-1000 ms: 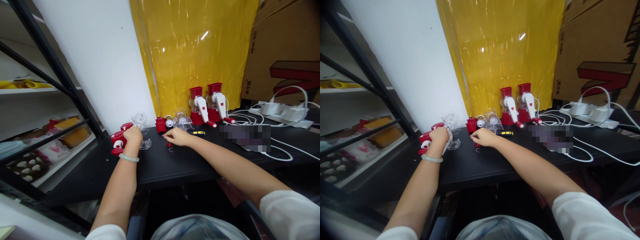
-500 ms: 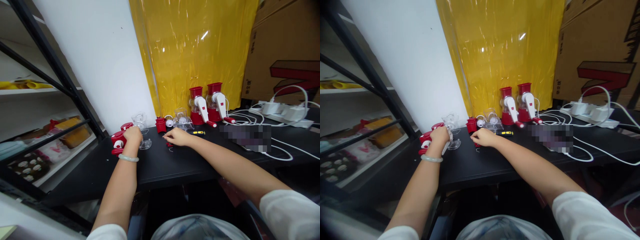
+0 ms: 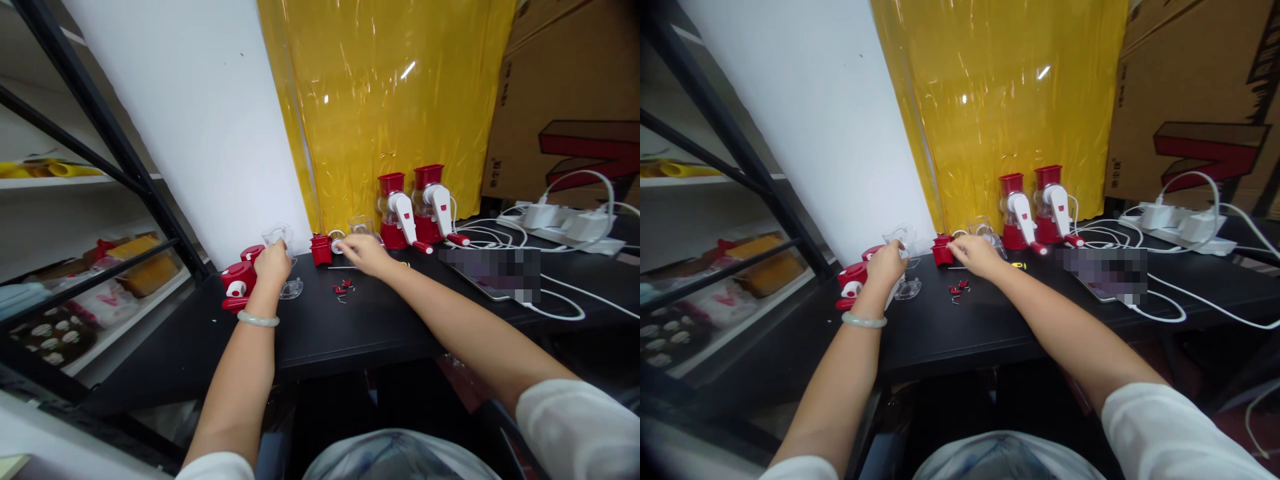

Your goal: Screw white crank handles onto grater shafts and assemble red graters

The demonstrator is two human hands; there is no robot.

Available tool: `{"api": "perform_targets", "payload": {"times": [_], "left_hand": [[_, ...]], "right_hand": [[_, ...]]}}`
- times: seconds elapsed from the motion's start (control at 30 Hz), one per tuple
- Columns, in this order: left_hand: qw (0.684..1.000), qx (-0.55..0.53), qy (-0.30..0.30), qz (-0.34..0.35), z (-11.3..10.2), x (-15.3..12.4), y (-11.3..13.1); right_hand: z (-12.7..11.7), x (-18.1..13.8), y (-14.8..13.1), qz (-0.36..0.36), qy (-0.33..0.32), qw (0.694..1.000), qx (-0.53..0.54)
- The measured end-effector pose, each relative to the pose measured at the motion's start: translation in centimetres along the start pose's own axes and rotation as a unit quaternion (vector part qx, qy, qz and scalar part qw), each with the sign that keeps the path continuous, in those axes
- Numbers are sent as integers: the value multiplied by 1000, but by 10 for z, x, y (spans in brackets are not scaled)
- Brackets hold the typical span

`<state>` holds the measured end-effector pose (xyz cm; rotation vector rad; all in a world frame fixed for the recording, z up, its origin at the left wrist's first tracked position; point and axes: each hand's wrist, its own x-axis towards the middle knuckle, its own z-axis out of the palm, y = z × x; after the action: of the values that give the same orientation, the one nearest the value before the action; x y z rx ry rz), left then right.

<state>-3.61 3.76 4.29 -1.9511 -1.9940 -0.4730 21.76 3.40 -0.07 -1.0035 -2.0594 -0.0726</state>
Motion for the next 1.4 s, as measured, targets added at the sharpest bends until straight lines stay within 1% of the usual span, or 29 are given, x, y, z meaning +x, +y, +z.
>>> {"api": "perform_targets", "payload": {"times": [0.03, 0.1, 0.13, 0.17, 0.2, 0.23, 0.3, 0.37, 0.4, 0.5, 0.57, 0.7, 0.83, 0.93, 1.1, 1.27, 1.33, 1.4], "left_hand": [[1000, -24, 6, 14, 1, 0, 2], [996, -72, 9, 45, 4, -2, 8], [994, -92, 8, 61, 6, -2, 11], [991, -111, 5, 78, 9, -3, 14], [987, -128, 0, 94, 12, -3, 17], [984, -142, -6, 107, 15, -4, 20], [977, -168, -18, 128, 22, -5, 25], [966, -207, -43, 147, 28, -5, 30], [960, -226, -57, 156, 31, -5, 32], [946, -256, -77, 184, 37, -7, 37], [942, -255, -76, 203, 40, -9, 40], [928, -277, -89, 230, 43, -14, 46], [924, -292, -94, 230, 44, -17, 49], [919, -306, -94, 229, 46, -16, 49], [914, -318, -87, 236, 48, -13, 46], [906, -352, -72, 222, 53, -12, 45], [895, -391, -55, 208, 56, -12, 47], [875, -442, -20, 197, 59, -11, 49]], "right_hand": [[-6, 2, 8, 12, 60, 998, -13], [-14, 5, 28, 55, 168, 984, -31], [-15, 6, 39, 82, 200, 976, -34], [-14, 6, 49, 112, 219, 969, -34], [-12, 6, 59, 144, 217, 965, -30], [-7, 5, 67, 175, 199, 964, -24], [3, 2, 80, 217, 137, 966, -11], [12, 0, 85, 234, 77, 969, 7], [16, -1, 86, 239, 58, 969, 12], [21, -2, 86, 249, 40, 967, 17], [22, -3, 88, 247, 41, 968, 14], [22, -5, 98, 213, 34, 976, 10], [20, -8, 106, 189, 28, 981, 38], [20, -8, 106, 174, 35, 982, 63], [18, -4, 100, 151, 54, 986, 54], [11, -2, 88, 78, 40, 996, 14], [7, -2, 80, 48, 36, 998, -19], [3, -1, 68, 10, 34, 998, -50]]}}
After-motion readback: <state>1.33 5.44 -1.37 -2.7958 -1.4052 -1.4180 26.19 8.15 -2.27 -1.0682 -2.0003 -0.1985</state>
